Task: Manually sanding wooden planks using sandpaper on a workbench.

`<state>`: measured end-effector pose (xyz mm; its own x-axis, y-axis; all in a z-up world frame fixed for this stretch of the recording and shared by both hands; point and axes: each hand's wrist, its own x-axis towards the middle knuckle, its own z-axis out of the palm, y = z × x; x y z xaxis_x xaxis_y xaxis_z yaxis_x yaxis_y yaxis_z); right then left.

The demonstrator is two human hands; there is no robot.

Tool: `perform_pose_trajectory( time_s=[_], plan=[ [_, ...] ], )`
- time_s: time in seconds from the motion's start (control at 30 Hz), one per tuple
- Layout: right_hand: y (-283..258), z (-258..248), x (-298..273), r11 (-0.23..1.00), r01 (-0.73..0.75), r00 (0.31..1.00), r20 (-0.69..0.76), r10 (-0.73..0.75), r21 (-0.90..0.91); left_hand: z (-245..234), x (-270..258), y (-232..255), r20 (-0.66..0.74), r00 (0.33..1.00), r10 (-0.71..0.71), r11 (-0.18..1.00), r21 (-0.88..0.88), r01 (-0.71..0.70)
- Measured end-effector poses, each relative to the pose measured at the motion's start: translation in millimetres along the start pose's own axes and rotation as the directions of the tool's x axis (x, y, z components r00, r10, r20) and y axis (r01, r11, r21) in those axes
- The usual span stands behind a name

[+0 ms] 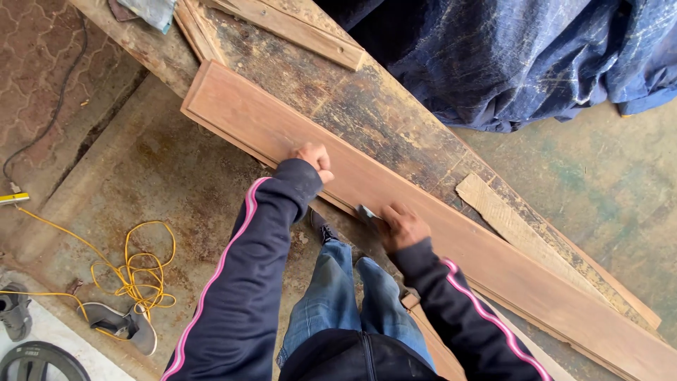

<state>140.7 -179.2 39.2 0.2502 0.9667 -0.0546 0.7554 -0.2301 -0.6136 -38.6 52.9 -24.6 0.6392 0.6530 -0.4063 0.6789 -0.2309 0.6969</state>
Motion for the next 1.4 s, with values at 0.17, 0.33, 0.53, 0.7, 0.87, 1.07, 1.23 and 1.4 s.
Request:
perform_pose_trajectory(
  time_s=[0.17, 0.33, 0.53, 0.7, 0.87, 1.07, 1.23, 1.4],
  plan=[
    [17.2, -4.2, -26.1, 0.998, -0.037, 0.998, -0.047, 0.035, -0.059, -98.3, -1.2, -42.3, -0.305, 0.949, 0.080, 0.990, 0.132, -0.041],
    [-68.5, 60.7, 73.3, 0.999, 0.047, 0.995, -0.082, -0.048, -0.013, -96.2, 1.3, -52.1, -0.253, 0.966, 0.061, 0.990, 0.141, -0.025],
    [-78.0, 62.4, 81.0, 0.998, 0.052, 0.996, -0.074, -0.054, -0.030, -98.5, 8.4, -51.6, -0.192, 0.981, 0.006, 0.992, 0.123, 0.018],
    [-10.7, 13.0, -9.2, 0.995, -0.090, 0.989, -0.122, 0.085, -0.041, -102.4, 7.6, -50.3, -0.179, 0.984, -0.014, 0.996, 0.083, 0.029],
    [-32.1, 30.1, 15.0, 0.997, -0.042, 0.990, -0.137, 0.032, -0.070, -107.0, 6.2, -39.5, -0.159, 0.987, -0.023, 0.995, 0.097, 0.039],
    [-59.5, 21.3, 35.8, 0.996, 0.054, 0.994, -0.094, -0.060, -0.065, -94.6, -10.7, -35.3, -0.302, 0.951, 0.066, 0.979, 0.205, -0.003],
    [36.6, -51.8, -82.0, 0.984, 0.005, 0.998, -0.068, -0.017, -0.179, -6.7, -42.1, 27.3, -0.419, 0.899, 0.130, 0.955, 0.295, -0.001],
    [111.1, -111.7, -174.5, 0.956, -0.101, 0.994, -0.064, 0.086, -0.276, 88.0, -57.6, 112.5, -0.235, 0.969, 0.079, 0.986, 0.161, -0.041]
  ],
)
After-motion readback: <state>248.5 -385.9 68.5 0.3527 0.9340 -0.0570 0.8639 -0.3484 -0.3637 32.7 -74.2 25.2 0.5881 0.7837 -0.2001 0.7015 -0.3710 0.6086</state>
